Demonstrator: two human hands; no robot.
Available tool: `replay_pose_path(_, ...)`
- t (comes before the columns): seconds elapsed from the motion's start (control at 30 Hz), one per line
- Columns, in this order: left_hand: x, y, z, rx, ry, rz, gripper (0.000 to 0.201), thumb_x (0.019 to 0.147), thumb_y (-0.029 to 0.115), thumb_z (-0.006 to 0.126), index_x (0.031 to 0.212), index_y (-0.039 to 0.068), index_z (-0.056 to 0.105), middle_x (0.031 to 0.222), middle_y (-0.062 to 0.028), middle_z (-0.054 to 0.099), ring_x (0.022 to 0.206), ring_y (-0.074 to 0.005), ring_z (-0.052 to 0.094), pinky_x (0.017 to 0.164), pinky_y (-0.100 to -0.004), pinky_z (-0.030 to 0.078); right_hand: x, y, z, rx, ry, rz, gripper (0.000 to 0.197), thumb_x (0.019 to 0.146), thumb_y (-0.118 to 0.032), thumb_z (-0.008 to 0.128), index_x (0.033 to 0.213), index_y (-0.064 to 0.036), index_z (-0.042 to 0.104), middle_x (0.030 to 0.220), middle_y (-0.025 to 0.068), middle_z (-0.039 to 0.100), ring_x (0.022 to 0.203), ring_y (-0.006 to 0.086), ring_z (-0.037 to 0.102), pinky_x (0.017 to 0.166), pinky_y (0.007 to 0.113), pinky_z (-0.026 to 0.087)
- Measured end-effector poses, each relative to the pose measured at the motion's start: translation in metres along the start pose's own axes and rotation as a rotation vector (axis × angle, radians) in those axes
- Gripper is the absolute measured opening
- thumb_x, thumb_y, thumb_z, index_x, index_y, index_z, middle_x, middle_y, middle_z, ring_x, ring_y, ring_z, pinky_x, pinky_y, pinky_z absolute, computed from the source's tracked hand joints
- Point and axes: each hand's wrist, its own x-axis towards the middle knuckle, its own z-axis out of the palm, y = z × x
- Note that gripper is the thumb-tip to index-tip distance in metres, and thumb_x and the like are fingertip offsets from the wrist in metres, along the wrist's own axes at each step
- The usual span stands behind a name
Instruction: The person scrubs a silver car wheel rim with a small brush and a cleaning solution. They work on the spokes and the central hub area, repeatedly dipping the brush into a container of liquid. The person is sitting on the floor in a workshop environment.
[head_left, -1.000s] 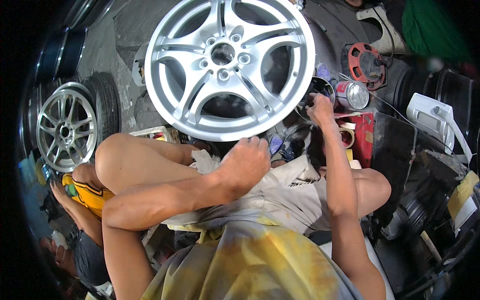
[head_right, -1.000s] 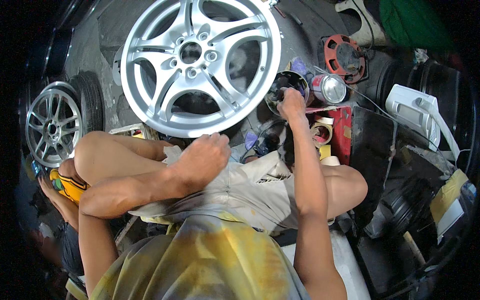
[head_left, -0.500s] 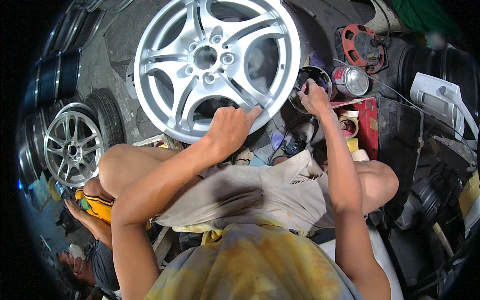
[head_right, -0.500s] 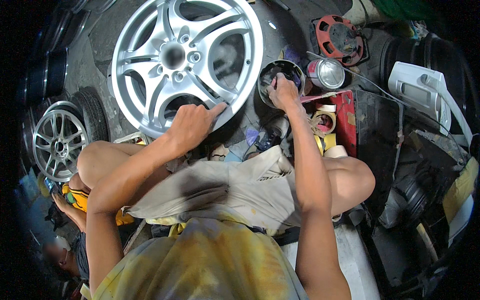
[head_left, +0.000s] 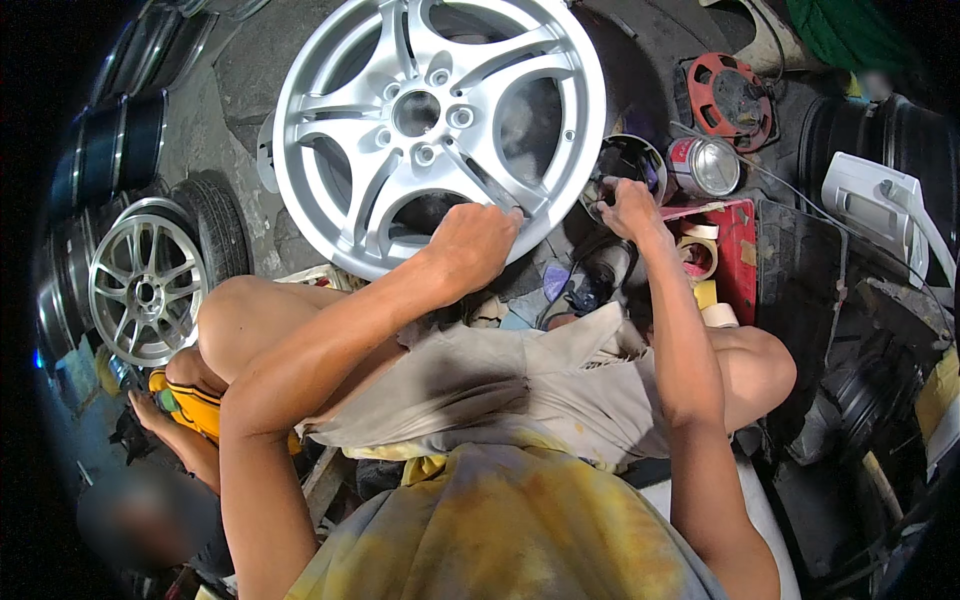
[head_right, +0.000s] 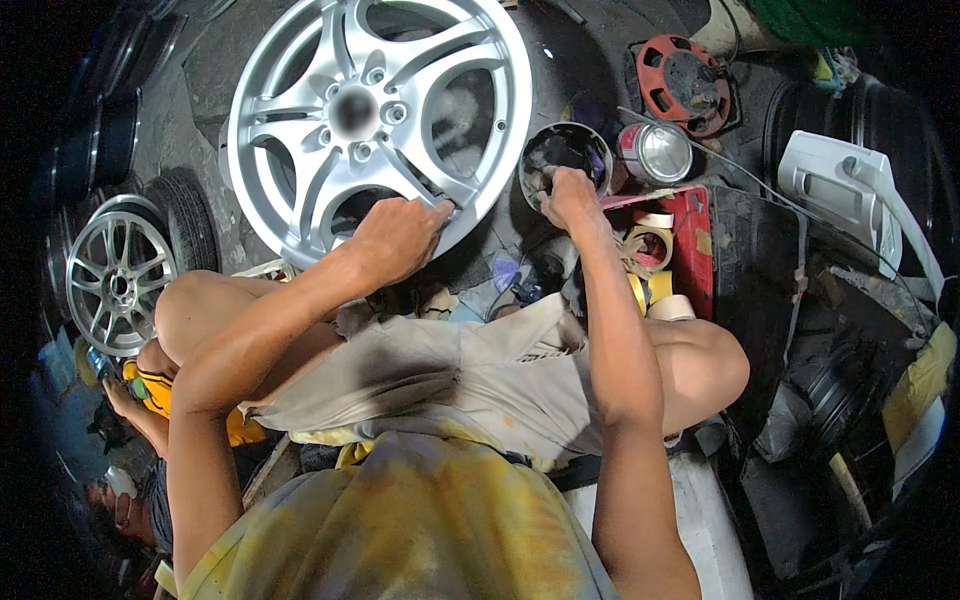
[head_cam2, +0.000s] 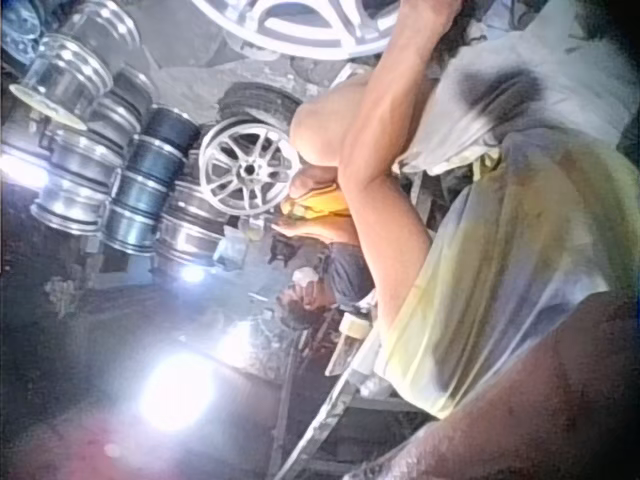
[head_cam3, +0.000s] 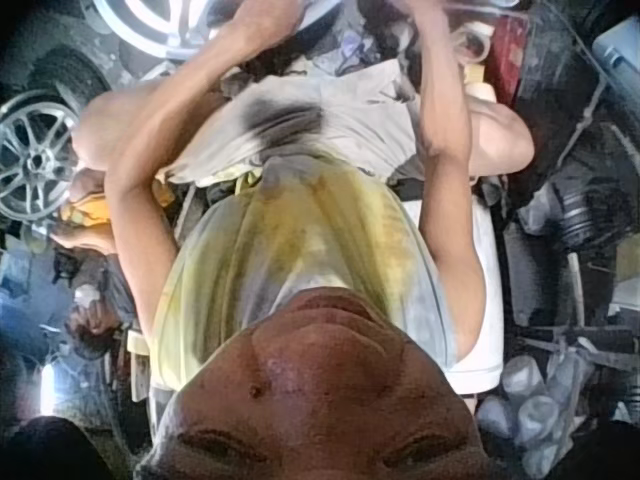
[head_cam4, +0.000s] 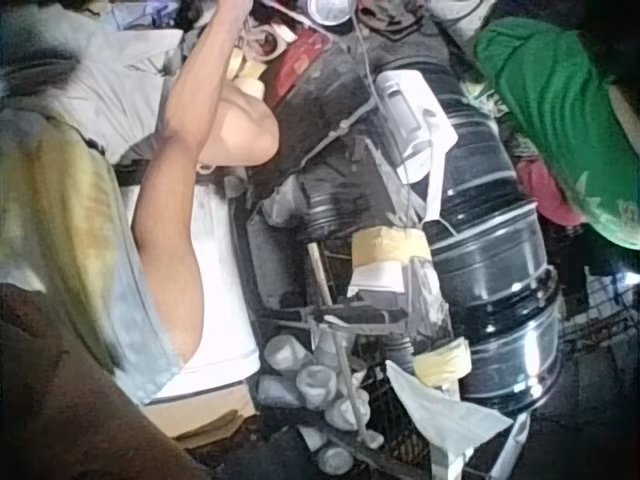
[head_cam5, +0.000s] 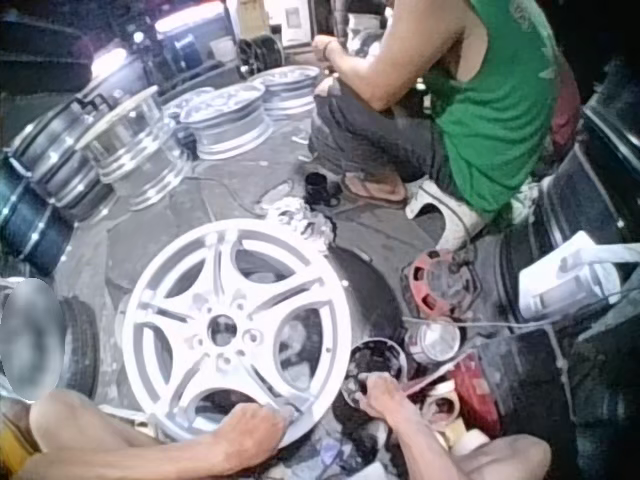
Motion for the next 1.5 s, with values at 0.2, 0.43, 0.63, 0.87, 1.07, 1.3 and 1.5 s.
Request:
replay_pose_path(0.2, 0.0, -0.009, 0.002, -0.164, 0.077, 0.11, 0.03, 0.091, 0.015, 0.06, 0.118, 0.001, 0.065, 0.075, -0.022, 0.068, 0.074, -0.0406, 0.07, 0.068, -0.0492, 0.056, 0.0, 0.007, 0.01, -0.078, 0.087, -0.037, 0.043, 0.083, -0.015, 0.075, 0.12, 0.0055, 0.066, 0.104, 0.0274, 0.07, 0.104, 0.0431, 0.066, 0.091, 0.047, 0.053)
replay_pose_path(0.43, -0.004, 0.0, -0.015, 0.122, 0.07, 0.008, 0.018, 0.085, 0.011, 0.062, 0.097, 0.001, 0.07, 0.085, -0.0183, 0.069, 0.079, -0.0359, 0.071, 0.071, -0.0464, 0.057, -0.003, -0.001, 0.003, 0.054, 0.217, -0.002, 0.034, 0.082, -0.014, 0.074, 0.11, 0.0028, 0.065, 0.095, 0.0262, 0.07, 0.099, 0.0451, 0.066, 0.088, 0.048, 0.053)
replay_pose_path(0.63, 0.029, -0.026, -0.052, -0.133, 0.45, 0.016, 0.023, 0.085, 0.013, 0.061, 0.101, -0.002, 0.068, 0.098, -0.0222, 0.063, 0.092, -0.0384, 0.065, 0.078, -0.0487, 0.055, -0.013, -0.003, -0.003, 0.114, 0.056, 0.104, 0.022, 0.082, -0.015, 0.071, 0.098, -0.0022, 0.062, 0.095, 0.0269, 0.069, 0.098, 0.0469, 0.066, 0.086, 0.053, 0.052)
replay_pose_path(0.87, 0.136, -0.032, -0.074, 0.137, 0.566, -0.148, 0.033, 0.09, 0.025, 0.058, 0.107, -0.001, 0.066, 0.11, -0.0215, 0.064, 0.107, -0.0374, 0.062, 0.095, -0.0515, 0.05, -0.013, -0.007, 0.003, 0.001, 0.074, 0.099, 0.034, 0.086, -0.017, 0.072, 0.114, -0.0026, 0.06, 0.101, 0.024, 0.07, 0.1, 0.0455, 0.066, 0.089, 0.054, 0.052)
replay_pose_path(1.07, 0.152, -0.022, -0.076, 0.124, 0.555, -0.181, 0.024, 0.086, 0.013, 0.062, 0.104, 0.002, 0.073, 0.107, -0.0179, 0.069, 0.105, -0.0309, 0.066, 0.099, -0.049, 0.045, -0.019, -0.001, 0.005, 0.048, 0.126, 0.016, 0.048, 0.086, -0.016, 0.072, 0.13, -0.0023, 0.057, 0.111, 0.027, 0.069, 0.109, 0.045, 0.064, 0.095, 0.052, 0.05)
replay_pose_path(1.3, 0.119, -0.051, -0.075, 0.07, 0.527, -0.213, 0.019, 0.088, 0.017, 0.066, 0.085, -0.001, 0.07, 0.092, -0.0276, 0.067, 0.086, -0.0427, 0.069, 0.072, -0.0508, 0.056, -0.02, 0.0, 0.011, -0.048, 0.087, 0.097, 0.031, 0.088, -0.01, 0.064, 0.117, -0.001, 0.064, 0.104, 0.0298, 0.068, 0.104, 0.0476, 0.065, 0.09, 0.054, 0.053)
replay_pose_path(1.5, 0.109, -0.05, -0.068, 0.166, 0.555, -0.105, 0.038, 0.087, 0.009, 0.064, 0.124, 0.001, 0.061, 0.131, -0.0265, 0.058, 0.117, -0.0404, 0.061, 0.091, -0.048, 0.053, -0.038, -0.023, -0.006, -0.177, -0.082, 0.055, 0.017, 0.084, -0.006, 0.062, 0.093, 0.0043, 0.072, 0.097, 0.0291, 0.07, 0.101, 0.0435, 0.068, 0.089, 0.049, 0.056)
